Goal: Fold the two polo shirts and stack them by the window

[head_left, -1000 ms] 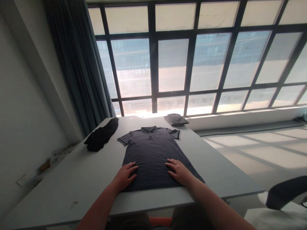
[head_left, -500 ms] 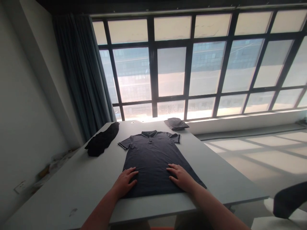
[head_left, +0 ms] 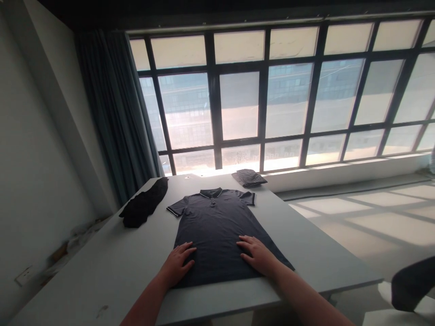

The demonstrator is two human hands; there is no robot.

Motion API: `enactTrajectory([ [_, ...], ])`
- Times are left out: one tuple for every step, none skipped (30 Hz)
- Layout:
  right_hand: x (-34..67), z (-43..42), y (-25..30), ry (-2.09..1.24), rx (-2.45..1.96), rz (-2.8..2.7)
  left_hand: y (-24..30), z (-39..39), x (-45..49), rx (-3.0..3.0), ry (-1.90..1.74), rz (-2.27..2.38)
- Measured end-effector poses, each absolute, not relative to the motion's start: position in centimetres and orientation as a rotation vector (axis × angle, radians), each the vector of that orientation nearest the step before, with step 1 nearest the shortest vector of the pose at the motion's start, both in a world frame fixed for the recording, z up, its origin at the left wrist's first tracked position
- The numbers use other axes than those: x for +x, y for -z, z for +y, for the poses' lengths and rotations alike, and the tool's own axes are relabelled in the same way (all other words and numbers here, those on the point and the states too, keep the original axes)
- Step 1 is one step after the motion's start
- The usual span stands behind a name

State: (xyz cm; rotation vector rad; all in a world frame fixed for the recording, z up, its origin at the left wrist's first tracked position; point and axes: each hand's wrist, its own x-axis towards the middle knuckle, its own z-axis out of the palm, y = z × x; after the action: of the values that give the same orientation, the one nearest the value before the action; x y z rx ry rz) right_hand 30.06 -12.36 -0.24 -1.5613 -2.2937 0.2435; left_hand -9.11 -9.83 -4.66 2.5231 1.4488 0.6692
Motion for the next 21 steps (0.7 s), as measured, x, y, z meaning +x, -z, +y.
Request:
enactTrajectory([
  [30.06,-12.38,0.25,-0.243,-1.562,-2.294,4.62,-9.84,-9.09,2.522,-0.668,1.449],
  [30.06,-12.40,0.23,-0.243,-1.563,-2.294,4.61,-9.84,-9.07,2.523,-0.666,1.450],
  [30.06,-12.42,0.21,-0.243,-1.564,-2.294,4.63,-9.82,-9.07,2.525,-0.665,1.450],
  [30.06,-12.45,0.17,-0.242,-1.563,-2.294,4.67,-9.78,-9.08,2.528,-0.666,1.450],
  [30.05,-12.48,0.13,-0.242,-1.561,-2.292,4.74,-9.72,-9.10,2.531,-0.668,1.447],
  [30.05,-12.50,0.09,-0.241,-1.558,-2.292,4.83,-9.65,-9.13,2.535,-0.673,1.443],
  [30.03,-12.52,0.06,-0.241,-1.557,-2.293,4.93,-9.56,-9.17,2.539,-0.680,1.438],
  [30.02,-12.54,0.04,-0.242,-1.556,-2.294,5.03,-9.47,-9.22,2.540,-0.685,1.435],
  [30.01,-12.54,0.03,-0.242,-1.554,-2.295,5.13,-9.38,-9.27,2.541,-0.689,1.434],
  [29.99,-12.54,0.04,-0.243,-1.552,-2.294,5.22,-9.29,-9.32,2.540,-0.690,1.436],
  [29.97,-12.53,0.07,-0.245,-1.549,-2.292,5.29,-9.21,-9.36,2.540,-0.687,1.439],
  [29.96,-12.51,0.11,-0.247,-1.545,-2.287,5.34,-9.15,-9.40,2.540,-0.684,1.440],
  [29.96,-12.48,0.16,-0.249,-1.541,-2.283,5.37,-9.10,-9.43,2.542,-0.681,1.441],
  [29.96,-12.45,0.21,-0.250,-1.538,-2.281,5.39,-9.07,-9.46,2.544,-0.679,1.439],
  [29.96,-12.41,0.26,-0.252,-1.536,-2.280,5.39,-9.06,-9.49,2.546,-0.680,1.438],
  [29.97,-12.38,0.31,-0.252,-1.538,-2.282,5.40,-9.05,-9.50,2.548,-0.683,1.436],
  [29.99,-12.34,0.35,-0.251,-1.541,-2.285,5.39,-9.05,-9.51,2.550,-0.687,1.433],
  [30.01,-12.32,0.37,-0.250,-1.545,-2.289,5.40,-9.04,-9.51,2.552,-0.691,1.432],
  [30.03,-12.30,0.39,-0.248,-1.549,-2.291,5.40,-9.04,-9.52,2.554,-0.694,1.433],
  [30.04,-12.28,0.40,-0.245,-1.550,-2.292,5.42,-9.03,-9.52,2.554,-0.696,1.434],
  [30.05,-12.27,0.40,-0.243,-1.548,-2.292,5.45,-9.00,-9.52,2.554,-0.697,1.436],
])
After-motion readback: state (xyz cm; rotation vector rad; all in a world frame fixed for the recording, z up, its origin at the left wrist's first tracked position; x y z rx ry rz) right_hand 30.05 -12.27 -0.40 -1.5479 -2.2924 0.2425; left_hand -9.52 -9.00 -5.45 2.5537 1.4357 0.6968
